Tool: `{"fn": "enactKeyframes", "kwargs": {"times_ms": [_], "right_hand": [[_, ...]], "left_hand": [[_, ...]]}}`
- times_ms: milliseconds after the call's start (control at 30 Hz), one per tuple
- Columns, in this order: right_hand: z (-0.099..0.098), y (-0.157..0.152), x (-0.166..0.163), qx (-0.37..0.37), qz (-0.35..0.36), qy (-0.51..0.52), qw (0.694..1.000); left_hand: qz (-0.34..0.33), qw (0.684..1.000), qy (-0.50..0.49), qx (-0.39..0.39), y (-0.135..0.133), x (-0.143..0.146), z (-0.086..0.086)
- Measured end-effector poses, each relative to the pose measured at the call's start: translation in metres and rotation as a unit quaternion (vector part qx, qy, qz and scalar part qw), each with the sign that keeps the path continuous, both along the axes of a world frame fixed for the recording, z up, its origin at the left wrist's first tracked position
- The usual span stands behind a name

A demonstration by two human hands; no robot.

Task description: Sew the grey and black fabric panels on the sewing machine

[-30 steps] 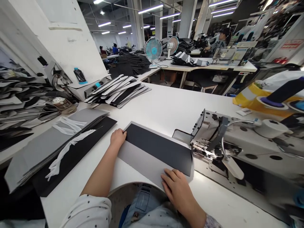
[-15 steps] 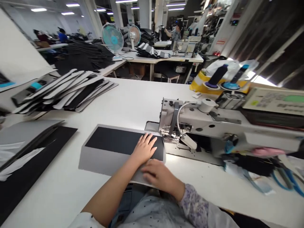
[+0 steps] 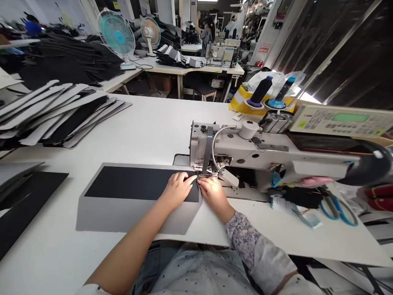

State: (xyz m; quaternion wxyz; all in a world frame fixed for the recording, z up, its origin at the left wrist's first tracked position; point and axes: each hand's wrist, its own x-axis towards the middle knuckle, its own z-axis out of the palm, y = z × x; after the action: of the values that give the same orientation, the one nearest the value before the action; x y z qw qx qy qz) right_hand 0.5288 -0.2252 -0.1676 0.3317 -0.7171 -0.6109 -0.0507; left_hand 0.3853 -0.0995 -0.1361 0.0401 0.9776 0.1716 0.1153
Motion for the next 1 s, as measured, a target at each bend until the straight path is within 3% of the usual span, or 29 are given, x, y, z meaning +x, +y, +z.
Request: {"fn": "enactKeyframes", "kwargs": {"times_ms": [133,267,600,833,1000], "right_hand": [[0.001,-0.001,0.002,0.021,0.013,0.032,0.999],[0.004,-0.004,0.002,0.018,-0.025,0.050,0.998],[0.002,0.003,0.004,-0.042,-0.038,-0.007,0.998],[-0.004,0.015,0.003,-0.090,-0.095,-0.036,0.991],[-0.007,0.016,0.004,-0.088,-0.084,-0.043,0.992]], "left_hand": [[-0.029,0.999,0.020,-0.016,-0.001,0.018,0.002],[-0.034,0.998,0.016,-0.041,-0.001,0.019,0.000],[-0.009,0.992,-0.028,-0.123,0.020,0.019,-0.006],[0.016,0.996,-0.028,-0.078,0.045,0.041,-0.015],[0.023,0.997,-0.007,-0.075,0.054,0.054,-0.009]]}}
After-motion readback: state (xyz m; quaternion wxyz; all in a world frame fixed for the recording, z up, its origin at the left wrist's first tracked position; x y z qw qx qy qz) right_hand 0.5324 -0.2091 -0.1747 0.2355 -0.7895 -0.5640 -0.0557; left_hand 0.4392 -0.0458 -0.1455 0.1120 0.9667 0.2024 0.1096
